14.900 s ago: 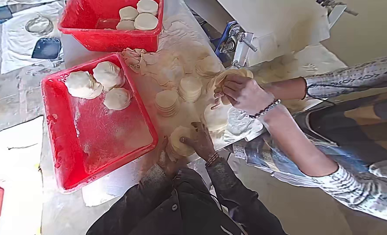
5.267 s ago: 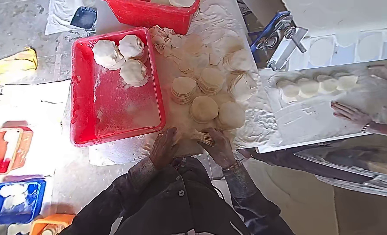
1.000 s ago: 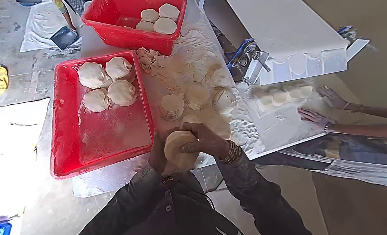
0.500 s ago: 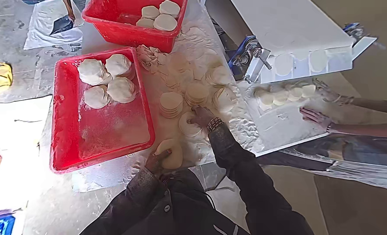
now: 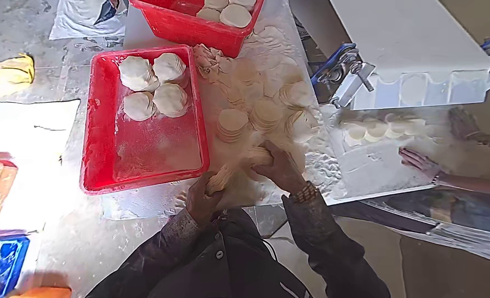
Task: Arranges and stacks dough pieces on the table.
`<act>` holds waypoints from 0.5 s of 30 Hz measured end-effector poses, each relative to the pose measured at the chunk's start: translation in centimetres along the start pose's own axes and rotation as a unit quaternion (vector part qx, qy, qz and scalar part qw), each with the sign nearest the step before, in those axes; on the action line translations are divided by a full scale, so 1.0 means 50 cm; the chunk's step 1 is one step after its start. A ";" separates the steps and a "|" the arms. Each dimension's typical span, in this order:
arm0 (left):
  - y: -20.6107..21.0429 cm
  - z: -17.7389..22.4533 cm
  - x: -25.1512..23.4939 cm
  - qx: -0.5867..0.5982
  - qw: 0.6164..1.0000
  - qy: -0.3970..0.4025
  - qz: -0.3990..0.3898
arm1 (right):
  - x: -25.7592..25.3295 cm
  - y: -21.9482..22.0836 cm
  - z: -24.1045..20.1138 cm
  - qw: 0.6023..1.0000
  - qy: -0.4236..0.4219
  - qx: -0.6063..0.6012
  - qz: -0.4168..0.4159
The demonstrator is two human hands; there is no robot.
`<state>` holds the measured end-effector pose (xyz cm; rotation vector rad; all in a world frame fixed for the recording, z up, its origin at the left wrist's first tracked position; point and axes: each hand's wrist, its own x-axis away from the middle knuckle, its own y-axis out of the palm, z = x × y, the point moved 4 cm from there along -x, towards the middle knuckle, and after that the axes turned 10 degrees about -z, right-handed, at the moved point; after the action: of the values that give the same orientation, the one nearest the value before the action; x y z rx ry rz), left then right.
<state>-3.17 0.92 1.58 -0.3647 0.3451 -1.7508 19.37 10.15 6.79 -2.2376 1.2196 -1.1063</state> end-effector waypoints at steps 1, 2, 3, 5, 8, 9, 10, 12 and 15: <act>0.003 -0.005 -0.001 -0.035 0.999 -0.010 -0.030 | 0.009 0.015 0.012 1.000 0.004 0.011 0.014; 0.010 -0.013 -0.007 -0.073 0.994 -0.031 -0.082 | 0.007 0.038 0.023 0.999 0.025 0.040 -0.004; 0.021 -0.021 -0.014 -0.108 0.984 -0.052 -0.135 | 0.001 0.067 0.029 0.995 0.055 0.075 -0.046; 0.031 -0.019 -0.043 -0.142 0.972 -0.050 -0.178 | -0.016 0.094 0.021 0.984 0.070 0.138 -0.092; 0.017 0.007 -0.033 -0.115 0.989 0.043 -0.084 | 0.014 0.075 0.003 0.994 -0.012 0.110 0.005; 0.011 0.010 -0.020 -0.112 0.990 0.066 -0.057 | 0.032 0.066 0.004 0.993 -0.055 0.087 0.065; 0.009 0.007 -0.007 -0.122 0.989 0.075 -0.047 | 0.045 0.060 0.010 0.988 -0.087 0.077 0.102; 0.020 -0.014 -0.003 -0.177 0.979 0.046 -0.085 | 0.045 0.072 0.025 0.986 -0.080 0.111 0.092; 0.043 -0.020 -0.030 -0.221 0.954 -0.025 -0.201 | 0.003 0.122 0.036 0.975 -0.016 0.219 -0.024</act>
<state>-1.37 2.00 -0.30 -0.8495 0.6662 -2.0495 17.52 6.50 1.94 -1.9432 0.8128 -1.2146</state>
